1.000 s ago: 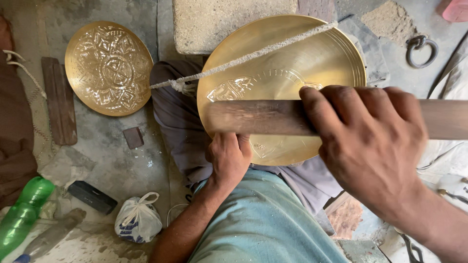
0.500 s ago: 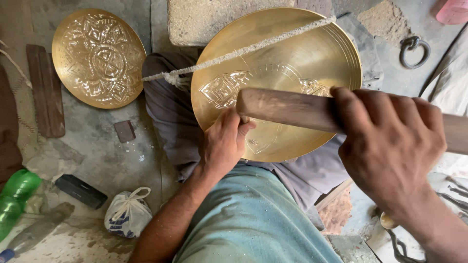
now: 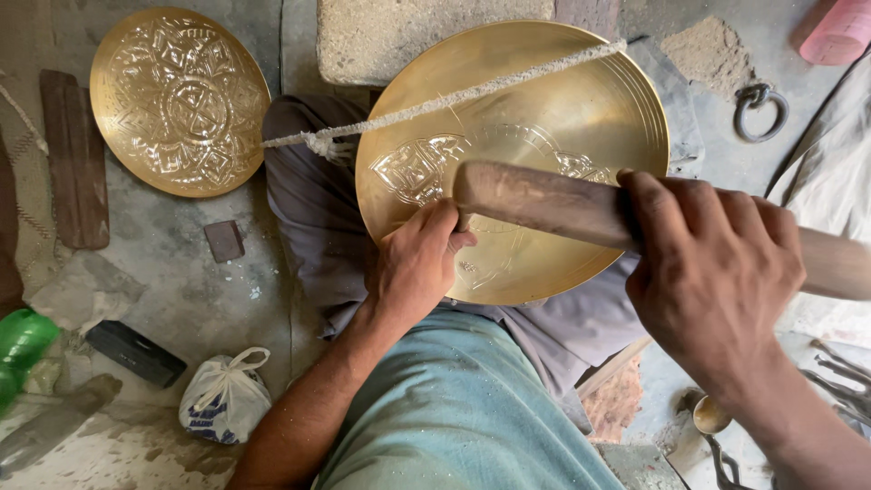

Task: The person sits on the floor and hammers a punch against a brass plate held on a stone block, embossing a decorative pattern into the metal. They reposition the plate, adjust a rope tied across it, and move the punch to different areas as they hammer.

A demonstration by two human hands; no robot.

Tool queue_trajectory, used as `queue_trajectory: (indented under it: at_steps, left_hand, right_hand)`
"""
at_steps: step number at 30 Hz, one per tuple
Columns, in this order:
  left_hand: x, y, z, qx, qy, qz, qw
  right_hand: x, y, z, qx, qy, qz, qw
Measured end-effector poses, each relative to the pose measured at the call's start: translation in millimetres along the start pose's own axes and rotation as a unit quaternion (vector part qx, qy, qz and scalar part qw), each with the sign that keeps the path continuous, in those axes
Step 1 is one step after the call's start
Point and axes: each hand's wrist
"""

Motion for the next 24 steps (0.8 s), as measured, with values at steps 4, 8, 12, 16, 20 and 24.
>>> queue_trajectory:
  at_steps: [4, 8, 12, 16, 20, 24]
  left_hand:
    - [0.4, 2.3, -4.6, 0.036, 0.004, -0.018, 0.999]
    - [-0.1, 5.2, -8.3, 0.019, -0.028, 0.007, 0.999]
    - [0.6, 8.2, -10.3, 0.069, -0.001, -0.003, 0.998]
    - [3.0, 9.6, -13.6, 0.074, -0.017, -0.006, 0.997]
    - [4.4, 10.2, -16.5, 0.078, -0.032, -0.027, 0.996]
    - [4.8, 11.4, -17.4, 0.076, -0.051, 0.005, 0.996]
  right_hand:
    - [-1.7, -1.0, 3.3, -0.088, 0.186, 0.268, 0.941]
    - [-1.0, -2.0, 7.4, -0.026, -0.002, 0.006, 1.000]
    - [-1.2, -0.8, 11.5, -0.046, 0.027, 0.114, 0.992]
    - [-1.5, -1.8, 13.3, 0.001, -0.029, -0.019, 0.999]
    - [-3.9, -5.7, 17.0, -0.096, 0.092, 0.152, 0.979]
    - [-10.4, -9.1, 24.6, -0.026, -0.047, -0.038, 0.998]
Point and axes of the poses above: each hand's wrist, its own z-axis towards the middle knuckle, its own y-axis out of the palm, x = y × z, and after that the axes turned 9 degrees about y, right-handed
